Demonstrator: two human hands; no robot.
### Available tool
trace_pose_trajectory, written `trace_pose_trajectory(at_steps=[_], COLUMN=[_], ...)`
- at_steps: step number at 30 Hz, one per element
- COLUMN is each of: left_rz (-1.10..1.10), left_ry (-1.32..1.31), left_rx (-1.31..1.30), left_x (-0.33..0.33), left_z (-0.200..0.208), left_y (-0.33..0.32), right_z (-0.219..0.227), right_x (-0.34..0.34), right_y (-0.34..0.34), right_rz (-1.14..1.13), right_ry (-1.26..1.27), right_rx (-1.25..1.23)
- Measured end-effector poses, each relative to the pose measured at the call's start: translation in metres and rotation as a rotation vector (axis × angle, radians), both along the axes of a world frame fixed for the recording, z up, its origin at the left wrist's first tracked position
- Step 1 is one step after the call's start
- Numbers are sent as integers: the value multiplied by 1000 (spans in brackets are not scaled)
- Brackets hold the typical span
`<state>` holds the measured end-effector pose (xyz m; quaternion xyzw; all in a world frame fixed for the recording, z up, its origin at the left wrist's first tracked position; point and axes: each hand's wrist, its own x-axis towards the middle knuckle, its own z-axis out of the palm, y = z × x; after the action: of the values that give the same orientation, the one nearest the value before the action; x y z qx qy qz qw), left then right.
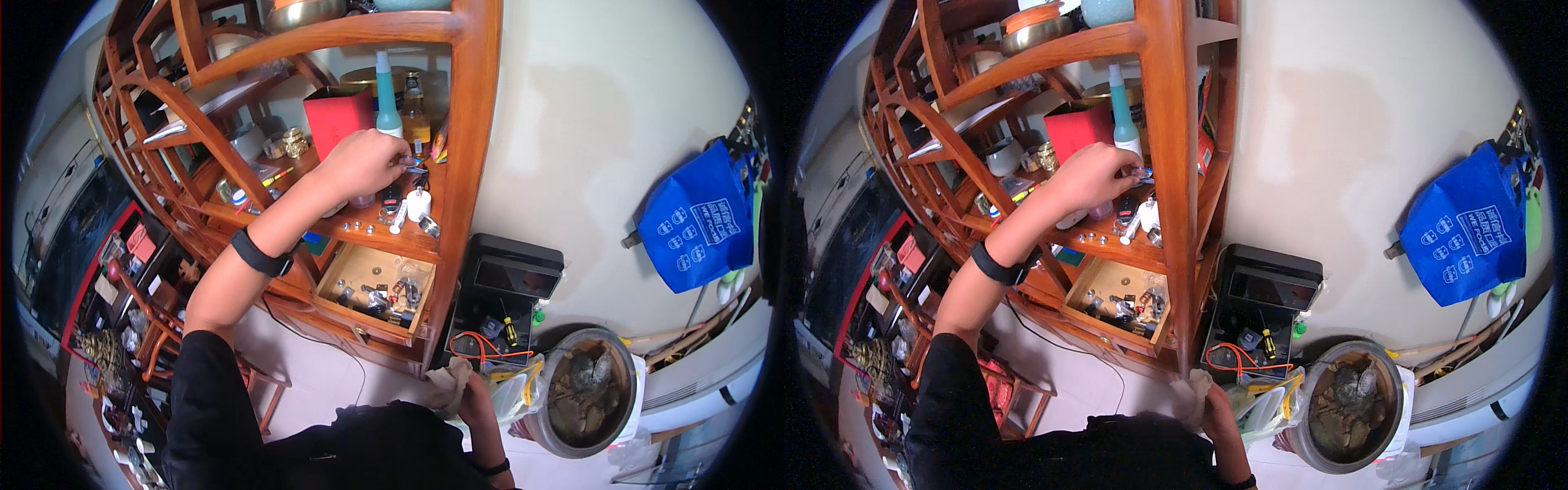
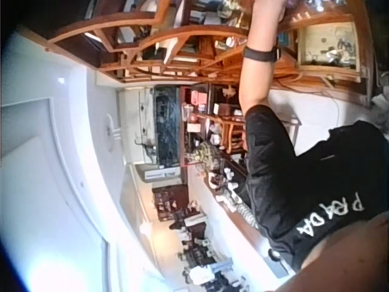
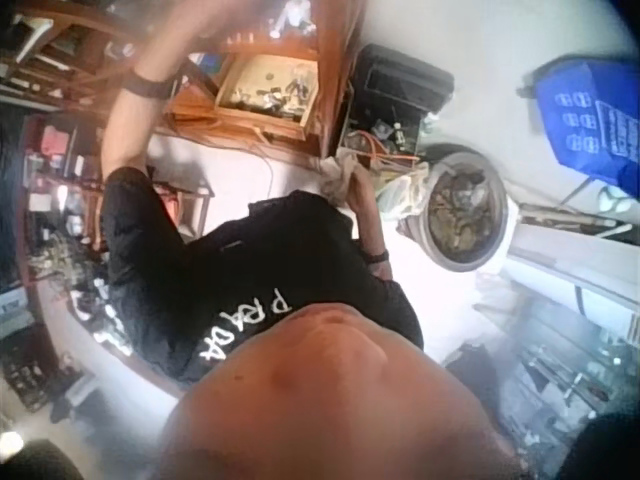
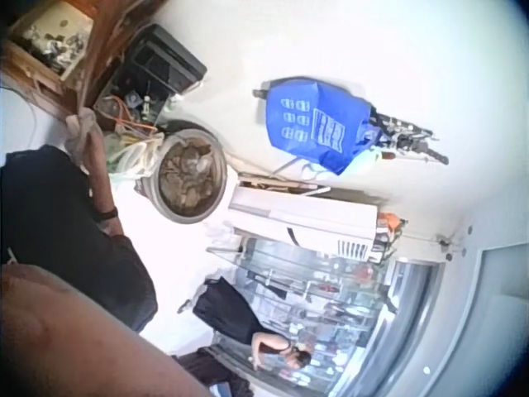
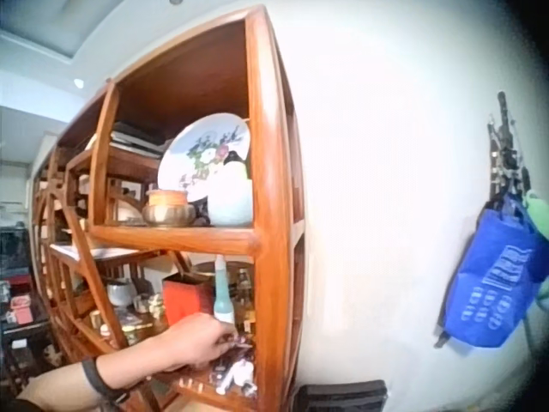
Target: The person cleans various small items by wiping them with a cloth and then placing them into a drawer or back onto a wooden shelf.
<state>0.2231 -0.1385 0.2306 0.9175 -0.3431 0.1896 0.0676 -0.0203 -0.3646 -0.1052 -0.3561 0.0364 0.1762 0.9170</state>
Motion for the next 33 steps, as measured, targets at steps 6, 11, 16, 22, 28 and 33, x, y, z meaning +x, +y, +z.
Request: trace_pose_trajectory(at_steps=[6,11,16,22,28,33], left_rz=[-94,-155,-377,24,-19,-43], left_ry=[151,9,544,616,270,238], left_rx=[-26,-156,-47,255,473,457], left_x=[-21,-75,-105,-49,-9,-7], left_z=[8,25,-16,-139,-216,-224], left_y=[13,22,48,96,129,127], right_z=[3,2,3,5,-1,13], right_x=[0,4,5,10,1,-4], right_y=[-2,-4,-2,11,17,17], right_rz=[-36,-23,-59,-38,-51,-34], right_ry=[28,14,51,119,161,246], right_rx=[-39,-80,-52,-36,-42,-98])
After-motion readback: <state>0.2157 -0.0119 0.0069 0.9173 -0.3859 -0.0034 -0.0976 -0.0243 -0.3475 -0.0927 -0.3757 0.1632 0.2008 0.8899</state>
